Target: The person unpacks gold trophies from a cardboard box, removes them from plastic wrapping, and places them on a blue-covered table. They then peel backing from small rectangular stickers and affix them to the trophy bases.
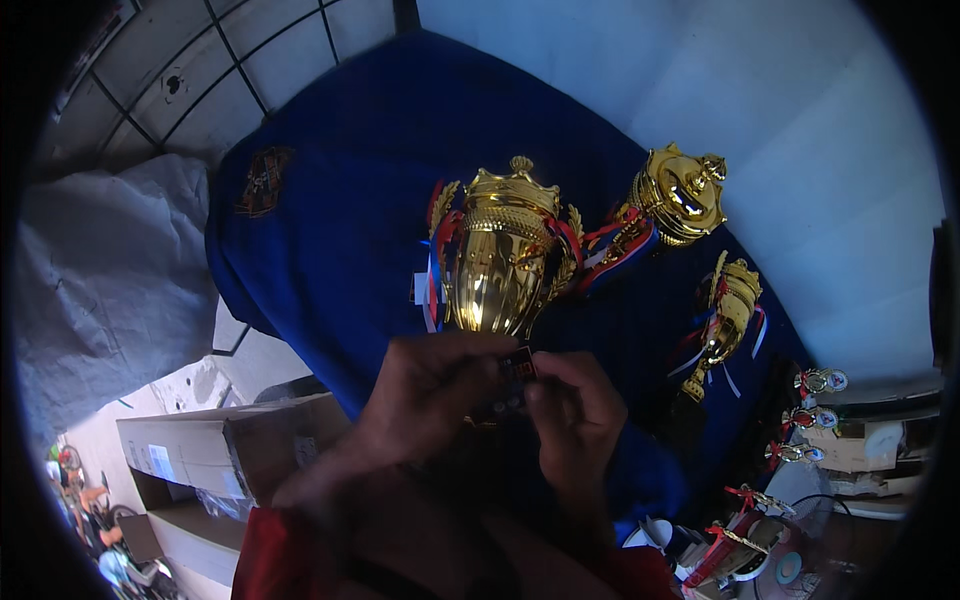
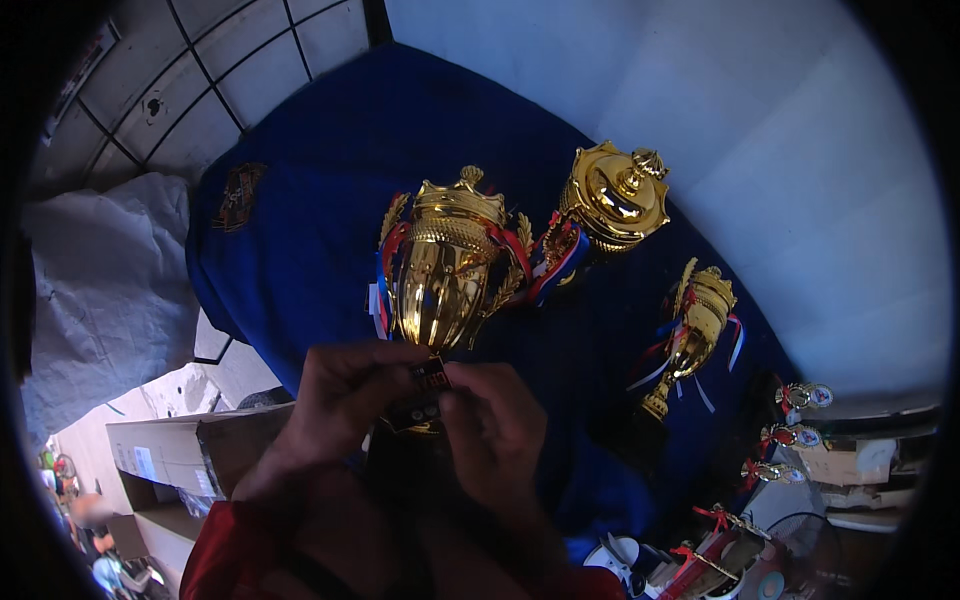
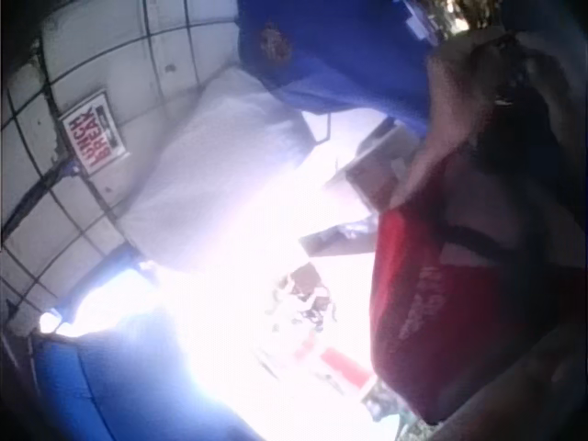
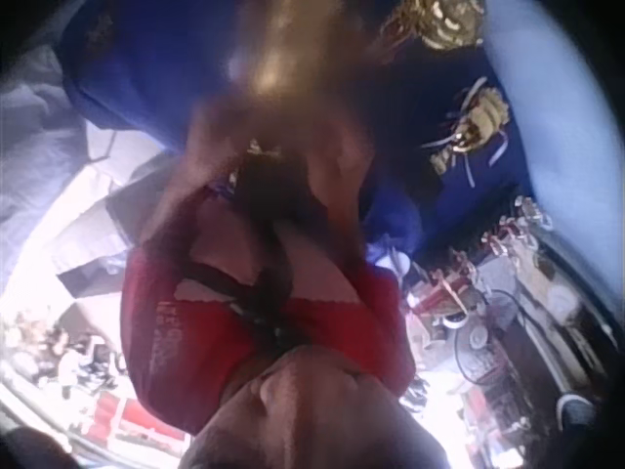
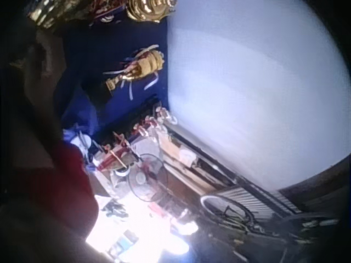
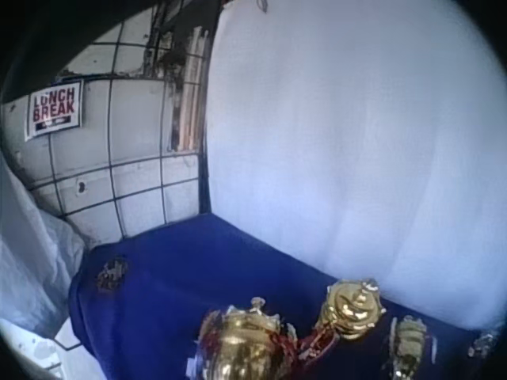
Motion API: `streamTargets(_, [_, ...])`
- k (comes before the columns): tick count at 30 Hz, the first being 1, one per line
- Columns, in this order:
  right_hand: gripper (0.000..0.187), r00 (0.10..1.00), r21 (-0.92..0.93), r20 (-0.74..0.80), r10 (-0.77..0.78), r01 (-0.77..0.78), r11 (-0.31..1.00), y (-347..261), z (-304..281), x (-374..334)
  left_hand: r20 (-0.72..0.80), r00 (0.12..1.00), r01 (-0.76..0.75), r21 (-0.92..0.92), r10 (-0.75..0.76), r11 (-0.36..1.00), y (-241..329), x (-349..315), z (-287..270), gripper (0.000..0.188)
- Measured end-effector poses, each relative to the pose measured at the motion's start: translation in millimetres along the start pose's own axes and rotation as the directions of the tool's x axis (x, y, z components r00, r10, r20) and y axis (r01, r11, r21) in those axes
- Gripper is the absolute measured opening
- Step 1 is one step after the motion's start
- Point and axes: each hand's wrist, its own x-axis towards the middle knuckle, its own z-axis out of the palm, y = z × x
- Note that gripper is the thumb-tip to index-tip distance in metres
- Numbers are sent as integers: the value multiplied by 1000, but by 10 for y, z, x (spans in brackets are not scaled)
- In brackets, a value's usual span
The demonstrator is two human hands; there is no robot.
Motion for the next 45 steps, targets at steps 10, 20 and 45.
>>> streamTargets(10, [29,989,196,2,147,-145,970,-31,21,-4,93,995,-28,56,23,998,113,103,-184,31])
streamTargets(20, [36,993,345,70,97,-116,931,68,63,56,-252,954,-224,-247,161,943,-315,-69,-8,47])
streamTargets(45, [27,993,-215,118,-8,33,976,-8,73,-6,85,965,-261,271,247,927,-154,-118,-169,20])
